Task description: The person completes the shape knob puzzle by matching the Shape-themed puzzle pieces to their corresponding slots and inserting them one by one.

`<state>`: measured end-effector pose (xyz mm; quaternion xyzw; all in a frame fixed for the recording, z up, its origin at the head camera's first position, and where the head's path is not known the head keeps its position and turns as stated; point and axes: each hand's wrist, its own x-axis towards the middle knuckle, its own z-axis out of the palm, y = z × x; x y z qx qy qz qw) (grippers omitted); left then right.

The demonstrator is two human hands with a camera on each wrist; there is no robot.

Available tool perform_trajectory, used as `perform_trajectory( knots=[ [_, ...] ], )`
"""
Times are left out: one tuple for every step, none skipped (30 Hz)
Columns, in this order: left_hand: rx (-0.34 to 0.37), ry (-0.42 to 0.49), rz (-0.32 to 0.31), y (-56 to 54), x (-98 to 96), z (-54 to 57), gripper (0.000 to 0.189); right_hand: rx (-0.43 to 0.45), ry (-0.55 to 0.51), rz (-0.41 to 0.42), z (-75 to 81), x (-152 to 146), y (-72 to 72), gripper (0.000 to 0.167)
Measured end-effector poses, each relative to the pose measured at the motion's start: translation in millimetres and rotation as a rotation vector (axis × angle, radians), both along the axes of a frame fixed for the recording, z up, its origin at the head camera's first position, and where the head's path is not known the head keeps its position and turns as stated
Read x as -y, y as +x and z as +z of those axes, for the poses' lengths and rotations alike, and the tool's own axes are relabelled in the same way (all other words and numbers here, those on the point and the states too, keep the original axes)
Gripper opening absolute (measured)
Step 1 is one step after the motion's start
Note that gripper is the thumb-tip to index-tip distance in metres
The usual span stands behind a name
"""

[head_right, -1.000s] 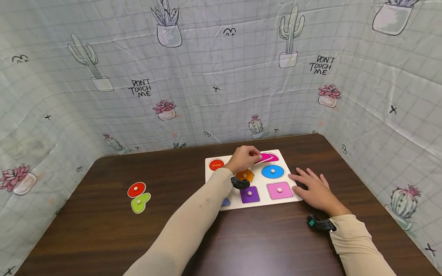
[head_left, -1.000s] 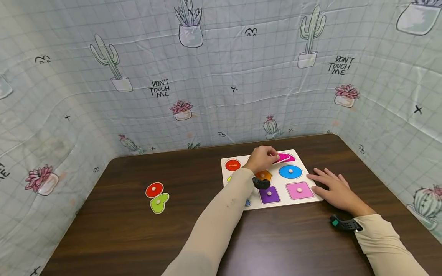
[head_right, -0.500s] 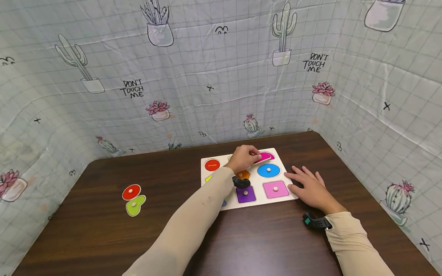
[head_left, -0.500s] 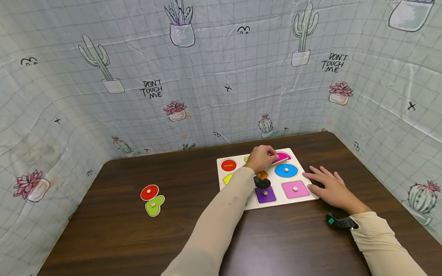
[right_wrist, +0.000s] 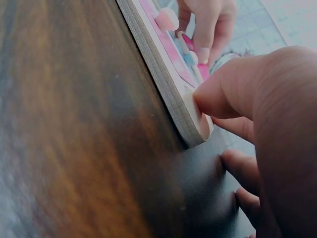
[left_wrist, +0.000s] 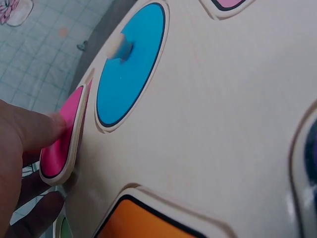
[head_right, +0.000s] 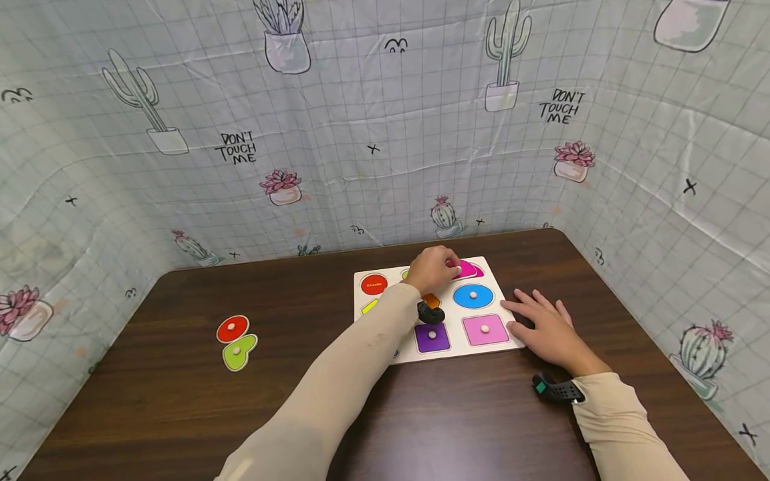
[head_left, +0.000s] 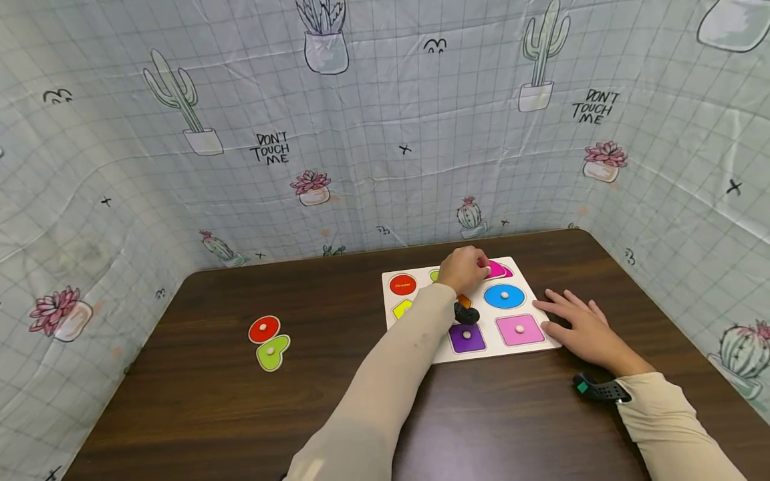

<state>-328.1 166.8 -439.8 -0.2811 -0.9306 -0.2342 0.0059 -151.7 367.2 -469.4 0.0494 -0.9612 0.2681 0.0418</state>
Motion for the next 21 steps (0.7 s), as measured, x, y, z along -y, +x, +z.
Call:
perform_trajectory(
  knots=[
    [-0.015,-0.012,-0.004,-0.3,-0.7,0.4,0.009,0.0,0.0,0.0,0.3,0,-0.1,0.05],
    [-0.029,-0.026,-0.008,-0.5,-1.4,0.9,0.009,0.001,0.0,0.0,0.6,0,-0.1,0.05],
    [-0.042,-0.042,-0.012,-0.8,-2.2,1.0,0.009,0.004,0.003,0.001,0.8,1,-0.1,0.05],
    [-0.054,-0.058,-0.015,-1.1,-3.1,0.8,0.008,0.007,0.006,0.004,1.0,1,-0.1,0.05],
    [-0.062,-0.073,-0.017,-1.2,-3.9,0.8,0.008,0.011,0.007,0.004,1.1,1,0.1,0.05],
    [-0.068,-0.083,-0.02,-1.5,-5.2,0.3,0.008,0.014,0.009,0.005,1.4,0,0.4,0.05],
    [-0.07,-0.089,-0.023,-1.6,-6.4,-0.1,0.008,0.016,0.011,0.005,1.8,0,0.8,0.05],
    [-0.073,-0.093,-0.025,-2.0,-7.6,-0.8,0.009,0.016,0.012,0.006,2.3,0,1.2,0.049],
    [-0.076,-0.093,-0.024,-2.2,-8.5,-1.4,0.009,0.015,0.011,0.008,2.9,-1,1.5,0.049],
    [-0.079,-0.09,-0.024,-2.5,-9.4,-2.0,0.009,0.013,0.011,0.011,3.6,-1,1.8,0.048],
    [-0.082,-0.088,-0.023,-2.8,-10.0,-2.6,0.009,0.011,0.01,0.014,4.4,-2,2.0,0.047],
    [-0.087,-0.086,-0.022,-3.3,-10.7,-3.2,0.009,0.008,0.009,0.018,5.0,-2,2.1,0.047],
    [-0.089,-0.084,-0.02,-3.5,-11.0,-3.5,0.009,0.007,0.008,0.024,5.5,-2,2.0,0.046],
    [-0.092,-0.086,-0.018,-3.9,-11.1,-3.9,0.009,0.008,0.007,0.028,5.8,-2,1.9,0.046],
    [-0.094,-0.086,-0.017,-4.3,-11.1,-4.3,0.009,0.01,0.008,0.031,6.0,-2,1.9,0.046],
    [-0.095,-0.089,-0.019,-4.6,-10.9,-4.8,0.009,0.013,0.01,0.032,5.7,-2,1.8,0.047],
    [-0.096,-0.094,-0.02,-4.7,-10.8,-5.3,0.009,0.017,0.012,0.033,5.3,-2,1.6,0.047],
    [-0.096,-0.097,-0.02,-4.9,-10.8,-5.8,0.009,0.02,0.014,0.033,4.7,-1,1.5,0.048],
    [-0.095,-0.098,-0.022,-4.9,-11.2,-5.7,0.009,0.024,0.016,0.032,4.9,-1,1.5,0.048],
    [-0.096,-0.1,-0.024,-4.6,-11.4,-5.4,0.009,0.027,0.018,0.032,5.0,-2,1.5,0.048],
    [-0.097,-0.103,-0.027,-4.3,-11.6,-5.1,0.009,0.028,0.02,0.032,5.1,-1,1.4,0.049]
  ],
)
